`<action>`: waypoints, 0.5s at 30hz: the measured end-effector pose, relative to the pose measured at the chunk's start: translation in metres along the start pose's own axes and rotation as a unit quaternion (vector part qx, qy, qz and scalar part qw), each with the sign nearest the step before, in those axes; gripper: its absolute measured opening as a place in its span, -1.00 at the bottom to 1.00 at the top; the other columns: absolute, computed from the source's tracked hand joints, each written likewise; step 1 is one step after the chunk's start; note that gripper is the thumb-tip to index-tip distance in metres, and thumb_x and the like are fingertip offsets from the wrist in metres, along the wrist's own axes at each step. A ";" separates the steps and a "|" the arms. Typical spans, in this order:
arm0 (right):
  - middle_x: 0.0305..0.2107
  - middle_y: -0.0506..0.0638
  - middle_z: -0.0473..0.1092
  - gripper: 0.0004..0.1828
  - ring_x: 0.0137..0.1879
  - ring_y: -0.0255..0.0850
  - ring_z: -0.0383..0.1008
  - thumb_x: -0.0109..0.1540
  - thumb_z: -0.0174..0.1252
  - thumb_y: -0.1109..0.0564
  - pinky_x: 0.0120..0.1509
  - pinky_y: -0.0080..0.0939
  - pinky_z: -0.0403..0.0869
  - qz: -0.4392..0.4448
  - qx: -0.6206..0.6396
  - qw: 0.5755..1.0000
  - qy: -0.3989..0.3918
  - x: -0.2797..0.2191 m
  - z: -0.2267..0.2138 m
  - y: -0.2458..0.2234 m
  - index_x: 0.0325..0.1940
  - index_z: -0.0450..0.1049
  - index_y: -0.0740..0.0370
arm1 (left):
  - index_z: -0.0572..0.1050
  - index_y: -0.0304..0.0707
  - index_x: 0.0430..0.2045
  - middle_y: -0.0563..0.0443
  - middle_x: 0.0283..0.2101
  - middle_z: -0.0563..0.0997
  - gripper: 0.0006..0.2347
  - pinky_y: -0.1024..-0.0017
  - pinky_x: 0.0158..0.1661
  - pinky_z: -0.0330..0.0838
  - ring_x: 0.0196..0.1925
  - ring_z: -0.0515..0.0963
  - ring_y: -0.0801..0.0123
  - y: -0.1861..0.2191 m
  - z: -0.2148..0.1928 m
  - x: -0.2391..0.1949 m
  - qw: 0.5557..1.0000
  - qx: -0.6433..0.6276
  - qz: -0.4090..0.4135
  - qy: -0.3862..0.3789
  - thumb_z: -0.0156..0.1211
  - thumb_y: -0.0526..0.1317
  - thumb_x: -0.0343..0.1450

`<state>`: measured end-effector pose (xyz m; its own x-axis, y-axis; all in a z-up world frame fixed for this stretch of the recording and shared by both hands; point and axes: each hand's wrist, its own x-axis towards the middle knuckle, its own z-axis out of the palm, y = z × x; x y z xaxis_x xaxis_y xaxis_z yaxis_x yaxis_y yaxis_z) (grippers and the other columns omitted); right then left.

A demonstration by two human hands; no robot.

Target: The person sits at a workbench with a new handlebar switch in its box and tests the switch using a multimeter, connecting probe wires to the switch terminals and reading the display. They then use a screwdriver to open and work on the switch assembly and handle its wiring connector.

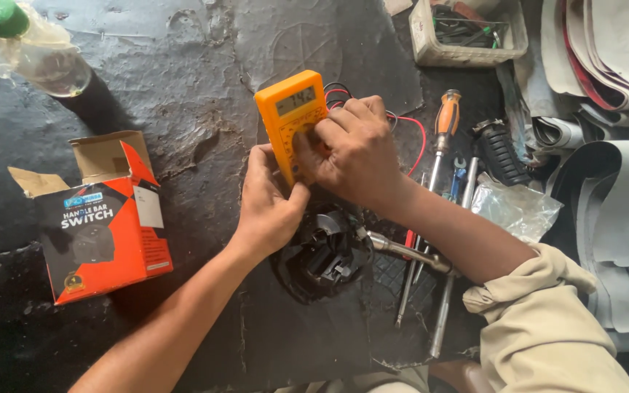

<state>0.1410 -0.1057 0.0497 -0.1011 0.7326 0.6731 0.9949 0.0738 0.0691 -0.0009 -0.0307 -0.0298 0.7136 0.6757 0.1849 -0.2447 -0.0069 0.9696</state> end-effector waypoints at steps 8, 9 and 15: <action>-0.37 0.02 0.47 -0.86 -0.20 -0.07 0.44 0.31 0.25 0.14 -0.08 -0.07 0.41 0.111 0.135 0.984 0.035 0.005 -0.024 0.020 -0.25 0.58 0.28 | 0.22 -0.46 0.20 -0.15 0.16 0.46 -0.56 0.35 0.24 0.46 0.25 0.51 0.28 0.000 -0.007 0.006 0.996 -0.087 -0.016 -0.023 0.07 -0.49 0.39; -0.37 0.02 0.47 -0.86 -0.20 -0.07 0.44 0.31 0.25 0.14 -0.08 -0.07 0.41 0.109 0.136 0.984 0.034 0.006 -0.030 0.026 -0.25 0.58 0.28 | 0.22 -0.46 0.20 -0.15 0.16 0.46 -0.56 0.35 0.24 0.46 0.25 0.51 0.28 0.001 -0.008 0.006 0.996 -0.088 -0.015 -0.021 0.07 -0.49 0.39; -0.40 0.04 0.54 -0.78 -0.29 -0.19 0.60 0.36 0.22 0.10 -0.14 -0.10 0.55 0.200 0.120 0.972 0.002 0.009 -0.066 0.071 -0.20 0.60 0.34 | 0.24 -0.46 0.22 -0.15 0.20 0.45 -0.53 0.34 0.23 0.48 0.27 0.51 0.27 0.006 -0.013 0.008 0.995 -0.095 -0.027 -0.030 0.02 -0.51 0.36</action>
<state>0.2105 -0.1381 0.1092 0.2949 0.7330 0.6130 0.9258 -0.0604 -0.3731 -0.0048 -0.0158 -0.0243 0.7650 0.6266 0.1487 -0.3215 0.1716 0.9312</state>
